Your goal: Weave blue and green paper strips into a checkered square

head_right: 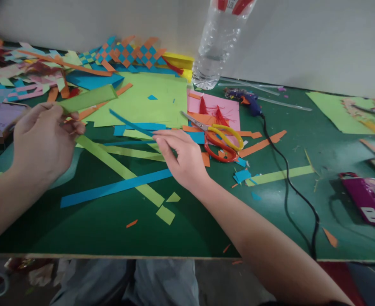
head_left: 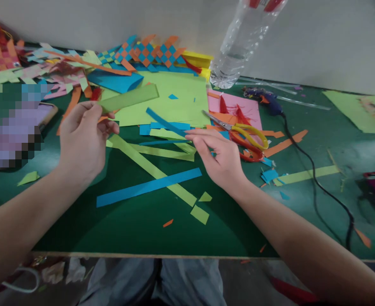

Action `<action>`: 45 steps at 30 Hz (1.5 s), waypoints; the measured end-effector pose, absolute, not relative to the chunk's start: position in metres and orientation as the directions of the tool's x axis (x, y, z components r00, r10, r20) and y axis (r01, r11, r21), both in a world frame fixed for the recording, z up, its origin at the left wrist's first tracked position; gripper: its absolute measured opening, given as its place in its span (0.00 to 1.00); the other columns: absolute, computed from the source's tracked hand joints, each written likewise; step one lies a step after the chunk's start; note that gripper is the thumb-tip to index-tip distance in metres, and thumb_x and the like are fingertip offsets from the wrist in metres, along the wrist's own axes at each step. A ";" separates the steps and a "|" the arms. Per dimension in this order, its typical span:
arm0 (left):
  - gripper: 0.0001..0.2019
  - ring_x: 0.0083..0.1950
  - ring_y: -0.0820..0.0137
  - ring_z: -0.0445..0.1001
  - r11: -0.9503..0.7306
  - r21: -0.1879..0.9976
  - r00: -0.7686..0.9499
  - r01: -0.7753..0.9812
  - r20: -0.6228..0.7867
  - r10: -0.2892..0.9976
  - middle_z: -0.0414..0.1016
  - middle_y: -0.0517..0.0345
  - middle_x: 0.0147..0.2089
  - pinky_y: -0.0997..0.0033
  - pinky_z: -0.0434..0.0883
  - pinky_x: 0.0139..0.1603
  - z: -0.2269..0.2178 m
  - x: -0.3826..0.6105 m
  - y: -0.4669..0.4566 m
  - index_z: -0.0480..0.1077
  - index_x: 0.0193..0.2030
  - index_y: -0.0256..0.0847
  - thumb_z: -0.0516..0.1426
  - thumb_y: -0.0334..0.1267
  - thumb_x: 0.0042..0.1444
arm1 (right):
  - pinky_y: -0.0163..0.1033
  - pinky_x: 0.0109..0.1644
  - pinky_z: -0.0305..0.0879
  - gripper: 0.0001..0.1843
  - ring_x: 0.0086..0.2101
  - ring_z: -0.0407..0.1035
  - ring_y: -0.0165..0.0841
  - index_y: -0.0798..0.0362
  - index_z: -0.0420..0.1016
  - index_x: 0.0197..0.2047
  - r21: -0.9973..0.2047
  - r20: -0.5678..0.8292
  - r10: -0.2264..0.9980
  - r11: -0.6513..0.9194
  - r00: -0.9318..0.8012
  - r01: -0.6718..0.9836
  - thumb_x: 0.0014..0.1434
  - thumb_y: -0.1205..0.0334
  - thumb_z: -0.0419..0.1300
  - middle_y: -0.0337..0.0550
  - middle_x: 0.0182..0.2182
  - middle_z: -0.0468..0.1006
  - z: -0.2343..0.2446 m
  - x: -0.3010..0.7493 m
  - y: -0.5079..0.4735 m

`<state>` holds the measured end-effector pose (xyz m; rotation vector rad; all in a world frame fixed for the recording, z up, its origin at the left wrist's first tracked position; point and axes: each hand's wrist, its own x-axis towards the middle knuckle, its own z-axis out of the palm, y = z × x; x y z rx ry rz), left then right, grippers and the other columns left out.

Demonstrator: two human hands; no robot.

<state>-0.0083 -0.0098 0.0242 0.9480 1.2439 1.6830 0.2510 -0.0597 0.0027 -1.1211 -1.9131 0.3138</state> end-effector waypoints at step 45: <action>0.09 0.28 0.73 0.75 0.073 0.997 -0.067 -0.016 -0.074 0.995 0.73 0.62 0.27 0.72 0.74 0.34 0.014 -0.007 -0.020 0.75 0.29 0.40 0.63 0.30 0.61 | 0.42 0.43 0.81 0.08 0.36 0.80 0.33 0.49 0.85 0.40 -0.951 0.263 0.960 0.240 0.099 0.196 0.54 0.60 0.73 0.38 0.34 0.86 0.000 0.250 -0.047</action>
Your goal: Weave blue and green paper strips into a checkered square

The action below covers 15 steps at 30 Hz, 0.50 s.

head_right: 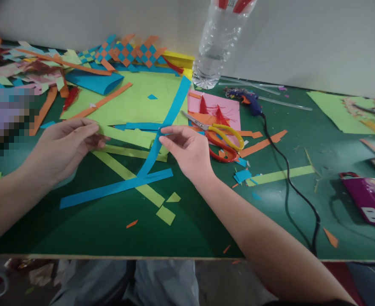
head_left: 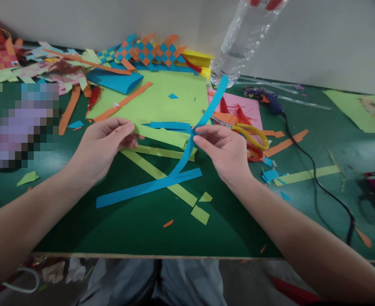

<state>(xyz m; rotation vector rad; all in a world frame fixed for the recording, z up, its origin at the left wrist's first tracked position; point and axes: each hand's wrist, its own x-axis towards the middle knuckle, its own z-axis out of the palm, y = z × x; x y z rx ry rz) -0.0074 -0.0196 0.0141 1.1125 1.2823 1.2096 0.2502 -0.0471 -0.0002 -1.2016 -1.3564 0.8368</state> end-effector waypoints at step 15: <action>0.11 0.26 0.74 0.72 0.107 0.992 -0.036 -0.062 -0.109 0.993 0.74 0.58 0.24 0.75 0.72 0.30 0.018 -0.005 -0.022 0.74 0.26 0.38 0.64 0.27 0.59 | 0.41 0.46 0.83 0.06 0.36 0.82 0.32 0.49 0.85 0.38 -0.911 0.363 0.927 0.330 0.097 0.247 0.55 0.65 0.72 0.38 0.37 0.87 0.003 0.248 -0.052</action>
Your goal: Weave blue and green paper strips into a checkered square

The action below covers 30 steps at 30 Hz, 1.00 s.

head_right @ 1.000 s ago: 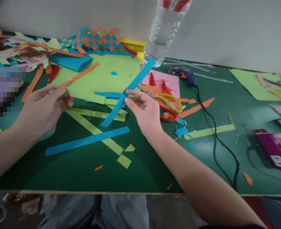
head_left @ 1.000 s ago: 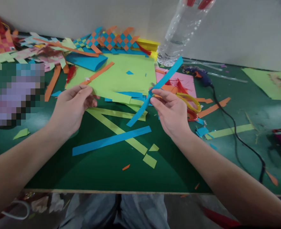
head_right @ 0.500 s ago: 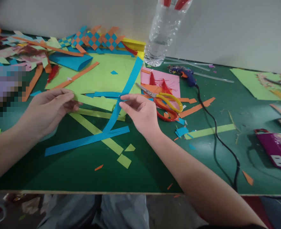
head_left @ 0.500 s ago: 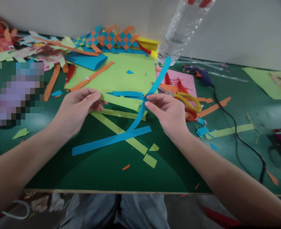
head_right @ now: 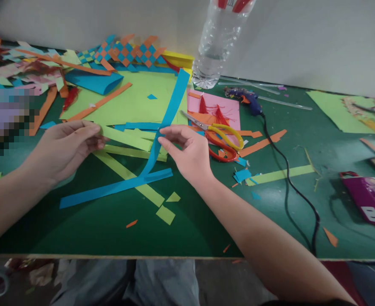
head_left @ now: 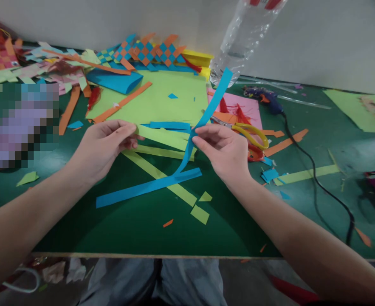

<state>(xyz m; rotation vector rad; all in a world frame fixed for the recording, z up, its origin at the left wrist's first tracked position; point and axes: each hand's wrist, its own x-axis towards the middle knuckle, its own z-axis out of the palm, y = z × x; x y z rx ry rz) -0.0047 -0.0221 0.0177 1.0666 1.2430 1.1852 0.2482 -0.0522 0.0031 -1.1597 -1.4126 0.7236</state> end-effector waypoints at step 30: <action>0.07 0.27 0.71 0.75 0.014 0.996 -0.011 0.083 -0.013 1.000 0.78 0.57 0.25 0.75 0.75 0.31 0.014 -0.008 -0.022 0.79 0.24 0.42 0.69 0.37 0.50 | 0.44 0.52 0.83 0.09 0.45 0.83 0.36 0.44 0.87 0.43 -0.785 0.535 0.843 0.469 0.061 0.404 0.64 0.65 0.66 0.38 0.42 0.88 0.004 0.245 -0.059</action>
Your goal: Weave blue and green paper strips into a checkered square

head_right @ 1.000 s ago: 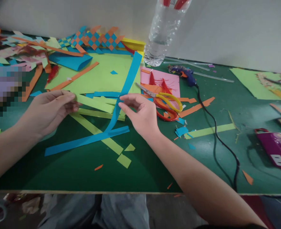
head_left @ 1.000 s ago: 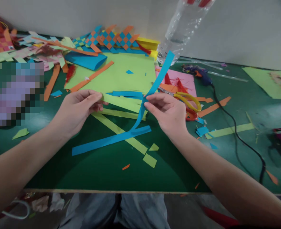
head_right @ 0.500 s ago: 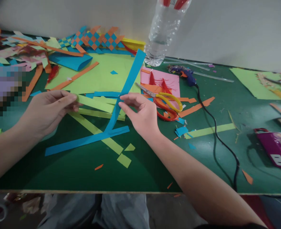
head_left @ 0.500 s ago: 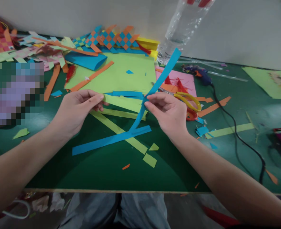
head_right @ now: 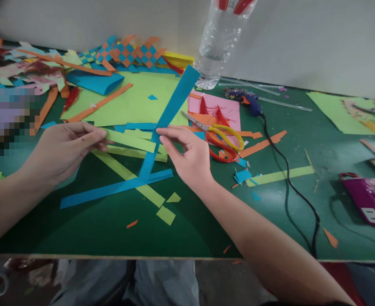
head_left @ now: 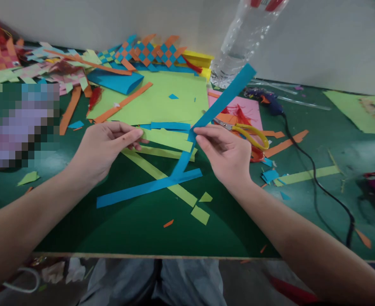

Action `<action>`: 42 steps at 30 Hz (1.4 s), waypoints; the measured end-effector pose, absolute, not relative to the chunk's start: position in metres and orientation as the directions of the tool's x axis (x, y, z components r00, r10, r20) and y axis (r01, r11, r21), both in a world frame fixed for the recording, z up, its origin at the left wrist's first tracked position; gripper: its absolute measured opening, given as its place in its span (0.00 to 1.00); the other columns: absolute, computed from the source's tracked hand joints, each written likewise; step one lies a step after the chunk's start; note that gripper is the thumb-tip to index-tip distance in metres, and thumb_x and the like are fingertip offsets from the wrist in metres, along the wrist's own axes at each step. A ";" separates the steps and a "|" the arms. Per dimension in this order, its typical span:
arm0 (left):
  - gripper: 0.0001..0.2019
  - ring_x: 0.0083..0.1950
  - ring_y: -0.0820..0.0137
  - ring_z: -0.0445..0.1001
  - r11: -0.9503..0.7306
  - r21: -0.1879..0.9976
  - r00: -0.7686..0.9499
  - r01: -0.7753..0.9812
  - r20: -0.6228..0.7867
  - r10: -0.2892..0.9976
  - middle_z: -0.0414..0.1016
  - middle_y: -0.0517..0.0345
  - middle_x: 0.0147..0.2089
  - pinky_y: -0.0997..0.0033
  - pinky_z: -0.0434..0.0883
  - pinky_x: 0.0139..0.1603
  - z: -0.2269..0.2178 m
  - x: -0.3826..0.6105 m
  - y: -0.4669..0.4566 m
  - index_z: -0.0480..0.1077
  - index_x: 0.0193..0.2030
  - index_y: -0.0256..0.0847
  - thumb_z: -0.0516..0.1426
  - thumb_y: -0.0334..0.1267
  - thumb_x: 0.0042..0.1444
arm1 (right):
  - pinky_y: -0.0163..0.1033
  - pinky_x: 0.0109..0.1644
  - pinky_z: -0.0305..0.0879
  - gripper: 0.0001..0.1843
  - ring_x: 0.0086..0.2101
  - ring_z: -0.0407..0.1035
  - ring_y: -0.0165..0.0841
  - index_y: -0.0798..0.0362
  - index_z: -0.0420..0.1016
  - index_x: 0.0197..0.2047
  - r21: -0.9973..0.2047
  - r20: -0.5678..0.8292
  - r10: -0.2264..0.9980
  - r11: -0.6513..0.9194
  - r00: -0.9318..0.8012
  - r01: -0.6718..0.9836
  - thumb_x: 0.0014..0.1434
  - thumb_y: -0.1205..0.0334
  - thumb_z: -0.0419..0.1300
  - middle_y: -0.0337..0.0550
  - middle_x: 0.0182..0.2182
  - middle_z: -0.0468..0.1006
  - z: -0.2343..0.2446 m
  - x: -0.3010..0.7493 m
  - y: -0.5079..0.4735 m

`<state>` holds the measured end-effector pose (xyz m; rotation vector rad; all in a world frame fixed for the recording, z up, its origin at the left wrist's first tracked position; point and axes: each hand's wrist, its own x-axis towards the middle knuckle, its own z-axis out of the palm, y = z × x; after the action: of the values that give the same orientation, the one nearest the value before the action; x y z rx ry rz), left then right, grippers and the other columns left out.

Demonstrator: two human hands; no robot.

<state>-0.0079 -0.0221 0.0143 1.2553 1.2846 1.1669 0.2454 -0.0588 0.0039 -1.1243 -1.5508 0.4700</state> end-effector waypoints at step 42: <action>0.11 0.29 0.68 0.81 -0.052 0.934 0.174 0.354 -0.011 0.985 0.81 0.59 0.26 0.72 0.79 0.38 0.033 -0.006 -0.032 0.77 0.27 0.43 0.67 0.47 0.53 | 0.56 0.72 0.63 0.27 0.67 0.68 0.42 0.48 0.74 0.67 -0.580 0.381 0.802 0.595 -0.460 0.557 0.77 0.45 0.47 0.47 0.64 0.77 0.018 0.245 -0.063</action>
<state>-0.0061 -0.0315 0.0328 1.5647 1.3225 0.8978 0.2449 -0.0633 0.0180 -1.0706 -2.1867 0.5001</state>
